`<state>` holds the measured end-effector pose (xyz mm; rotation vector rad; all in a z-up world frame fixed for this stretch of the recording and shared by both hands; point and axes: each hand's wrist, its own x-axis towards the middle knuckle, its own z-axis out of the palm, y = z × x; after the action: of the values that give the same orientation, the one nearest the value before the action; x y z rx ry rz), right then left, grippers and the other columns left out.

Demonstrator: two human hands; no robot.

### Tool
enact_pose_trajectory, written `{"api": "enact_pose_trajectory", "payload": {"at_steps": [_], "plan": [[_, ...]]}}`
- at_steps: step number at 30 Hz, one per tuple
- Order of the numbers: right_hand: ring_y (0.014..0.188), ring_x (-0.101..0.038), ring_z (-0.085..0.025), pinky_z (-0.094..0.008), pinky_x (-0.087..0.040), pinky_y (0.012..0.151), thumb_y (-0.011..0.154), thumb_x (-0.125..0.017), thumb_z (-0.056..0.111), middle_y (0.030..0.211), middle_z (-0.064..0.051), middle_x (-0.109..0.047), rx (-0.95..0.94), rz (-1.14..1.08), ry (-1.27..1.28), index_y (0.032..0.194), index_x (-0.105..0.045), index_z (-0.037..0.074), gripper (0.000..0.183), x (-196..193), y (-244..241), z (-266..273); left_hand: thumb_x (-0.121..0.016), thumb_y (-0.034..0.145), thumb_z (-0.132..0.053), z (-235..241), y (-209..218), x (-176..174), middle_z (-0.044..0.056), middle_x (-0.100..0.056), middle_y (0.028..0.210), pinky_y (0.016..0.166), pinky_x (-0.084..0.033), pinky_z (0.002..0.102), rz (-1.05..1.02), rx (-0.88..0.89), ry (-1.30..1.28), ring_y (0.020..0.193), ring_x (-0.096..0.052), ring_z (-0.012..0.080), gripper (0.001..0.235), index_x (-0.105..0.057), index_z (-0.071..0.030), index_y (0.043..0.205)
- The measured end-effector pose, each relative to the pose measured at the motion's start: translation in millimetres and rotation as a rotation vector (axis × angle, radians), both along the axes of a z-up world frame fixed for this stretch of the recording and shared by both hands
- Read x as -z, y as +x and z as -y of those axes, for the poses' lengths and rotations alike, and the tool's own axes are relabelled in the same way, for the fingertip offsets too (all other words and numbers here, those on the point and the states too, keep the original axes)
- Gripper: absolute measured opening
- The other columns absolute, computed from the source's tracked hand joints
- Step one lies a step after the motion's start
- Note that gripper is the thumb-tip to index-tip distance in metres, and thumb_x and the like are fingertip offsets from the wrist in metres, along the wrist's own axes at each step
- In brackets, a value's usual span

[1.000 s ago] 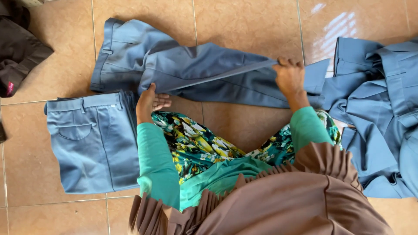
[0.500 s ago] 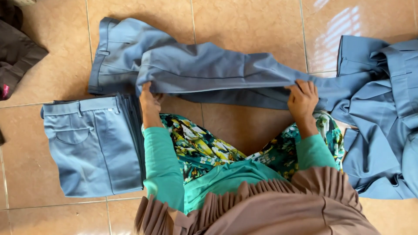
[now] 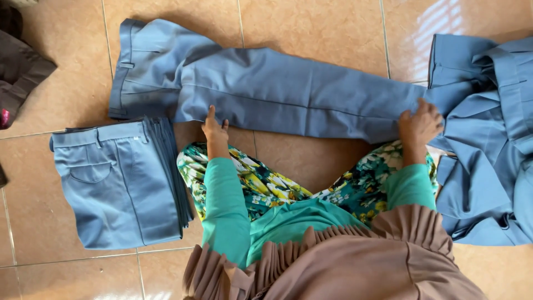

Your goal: The person sits on a tiled floor and folds multiple pairs of gray trousers by hand. Each pair is laid flat, legs aligned, then folded in thirds and smoothed before being stacked into a neat pile.

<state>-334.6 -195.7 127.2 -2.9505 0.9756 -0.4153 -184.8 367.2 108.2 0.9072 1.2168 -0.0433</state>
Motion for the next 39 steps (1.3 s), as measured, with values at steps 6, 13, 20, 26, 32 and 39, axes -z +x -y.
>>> {"api": "enact_pose_trajectory", "payload": {"at_steps": [6, 13, 20, 26, 32, 39], "plan": [[0.099, -0.066, -0.04, -0.049, -0.047, 0.084, 0.088, -0.076, 0.047, 0.107, -0.024, -0.072, 0.243, -0.288, 0.802, 0.109, -0.075, -0.006, 0.057, -14.4, -3.3, 43.1, -0.092, 0.059, -0.034, 29.0, -17.6, -47.6, 0.004, -0.059, 0.117, 0.07, -0.047, 0.036, 0.059, 0.167, -0.024, 0.09, -0.052, 0.0206, 0.084, -0.056, -0.013, 0.133], [0.089, -0.065, -0.024, -0.039, -0.051, 0.076, 0.079, -0.08, 0.036, 0.105, -0.009, -0.071, 0.209, -0.137, 0.996, 0.115, -0.069, 0.006, 0.048, -32.4, 2.5, 31.3, -0.081, 0.072, -0.017, 39.1, -25.7, -24.4, 0.004, -0.071, 0.113, 0.089, -0.055, 0.034, 0.411, 0.117, -0.265, 0.104, -0.066, 0.0234, 0.047, -0.068, -0.013, 0.117], [0.096, -0.064, -0.012, -0.035, -0.052, 0.068, 0.08, -0.081, 0.04, 0.11, 0.004, -0.062, 0.532, 0.396, 1.335, 0.116, -0.063, 0.026, 0.042, -49.5, 15.2, 36.6, -0.08, 0.081, -0.017, 27.2, -23.9, -12.5, 0.013, -0.072, 0.121, 0.086, -0.06, 0.041, 0.508, -0.056, -0.384, 0.109, -0.068, 0.0293, 0.049, -0.066, -0.007, 0.127], [0.098, -0.057, -0.021, -0.039, -0.05, 0.08, 0.088, -0.081, 0.044, 0.11, -0.004, -0.06, 0.44, -0.182, 1.23, 0.12, -0.061, 0.008, 0.052, -83.6, 15.1, 9.5, -0.08, 0.076, -0.05, 83.2, -34.3, -0.5, 0.011, -0.058, 0.077, 0.054, -0.051, 0.035, 0.085, 0.397, -0.17, 0.065, -0.059, 0.0242, 0.061, -0.065, -0.003, 0.111], [0.083, -0.058, -0.013, -0.031, -0.044, 0.061, 0.088, -0.068, 0.006, 0.092, 0.005, -0.062, 0.144, 0.225, 1.416, 0.112, -0.062, 0.026, 0.032, -56.7, 48.3, 40.0, -0.078, 0.068, -0.057, 59.9, 42.0, 11.3, 0.011, -0.05, 0.152, 0.113, -0.045, 0.047, 0.253, 0.282, 0.182, 0.138, -0.051, 0.031, 0.102, -0.045, -0.006, 0.149], [0.095, -0.061, -0.007, -0.025, -0.055, 0.077, 0.088, -0.066, 0.001, 0.106, 0.009, -0.065, -0.11, 0.5, 1.419, 0.142, -0.057, 0.025, 0.059, -112.3, 80.3, -15.8, -0.066, 0.095, -0.02, -9.1, 69.9, -76.2, 0.006, -0.065, 0.139, 0.103, -0.052, 0.04, 0.616, -0.113, 0.157, 0.123, -0.062, 0.0222, 0.047, -0.059, -0.013, 0.141]]}}
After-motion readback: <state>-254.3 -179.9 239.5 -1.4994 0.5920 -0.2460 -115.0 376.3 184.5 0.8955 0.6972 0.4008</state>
